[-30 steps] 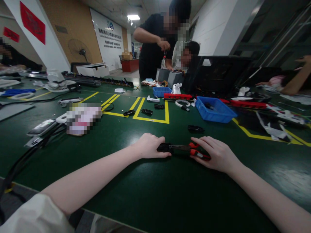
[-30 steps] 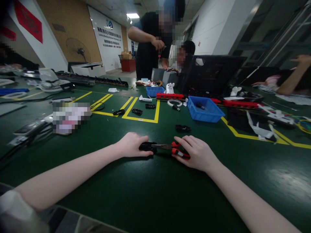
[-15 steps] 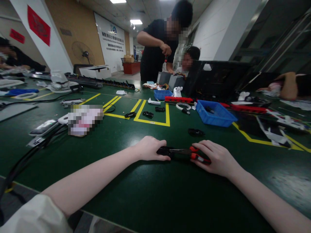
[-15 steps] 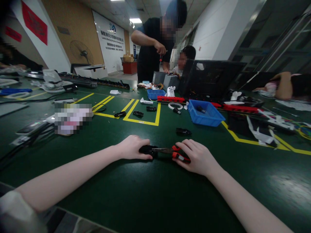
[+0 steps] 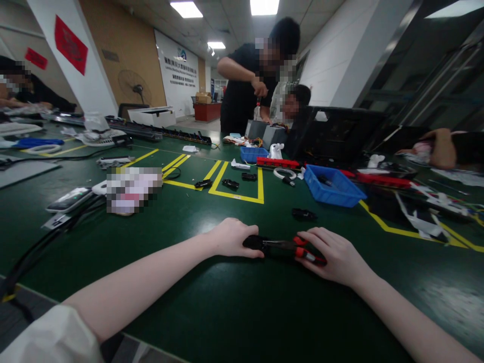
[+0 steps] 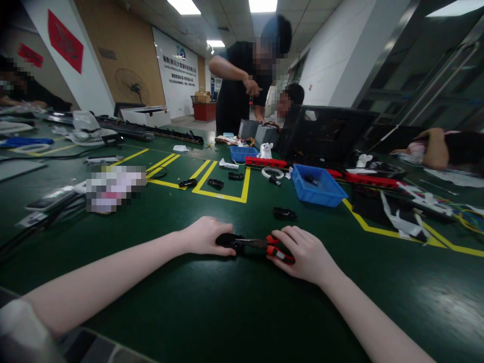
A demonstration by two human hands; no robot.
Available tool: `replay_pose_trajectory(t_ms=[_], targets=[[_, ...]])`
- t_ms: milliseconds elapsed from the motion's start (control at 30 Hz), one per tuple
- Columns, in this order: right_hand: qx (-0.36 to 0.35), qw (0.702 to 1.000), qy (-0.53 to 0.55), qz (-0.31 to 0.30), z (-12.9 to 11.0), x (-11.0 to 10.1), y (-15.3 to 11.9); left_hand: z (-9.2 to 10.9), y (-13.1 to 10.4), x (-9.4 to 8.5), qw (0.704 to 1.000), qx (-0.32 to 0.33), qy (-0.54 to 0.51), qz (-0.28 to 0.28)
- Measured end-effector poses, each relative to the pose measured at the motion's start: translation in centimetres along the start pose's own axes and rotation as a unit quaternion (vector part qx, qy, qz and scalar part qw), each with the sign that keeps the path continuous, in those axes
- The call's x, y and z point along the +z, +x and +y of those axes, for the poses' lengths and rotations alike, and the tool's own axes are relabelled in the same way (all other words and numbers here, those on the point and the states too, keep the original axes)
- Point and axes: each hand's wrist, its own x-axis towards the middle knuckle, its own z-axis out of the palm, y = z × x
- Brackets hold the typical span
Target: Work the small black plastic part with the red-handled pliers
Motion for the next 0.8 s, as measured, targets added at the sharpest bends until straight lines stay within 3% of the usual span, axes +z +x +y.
replay_pose_trajectory(t_ms=[600, 800], targets=[[-0.019, 1.000, -0.007, 0.004, 0.17, -0.11, 0.04, -0.04, -0.15, -0.13, 1.000, 0.023, 0.000, 0.016], [-0.003, 1.000, -0.002, -0.004, 0.27, 0.06, -0.11, 0.05, -0.10, 0.07, 1.000, -0.003, 0.010, 0.010]])
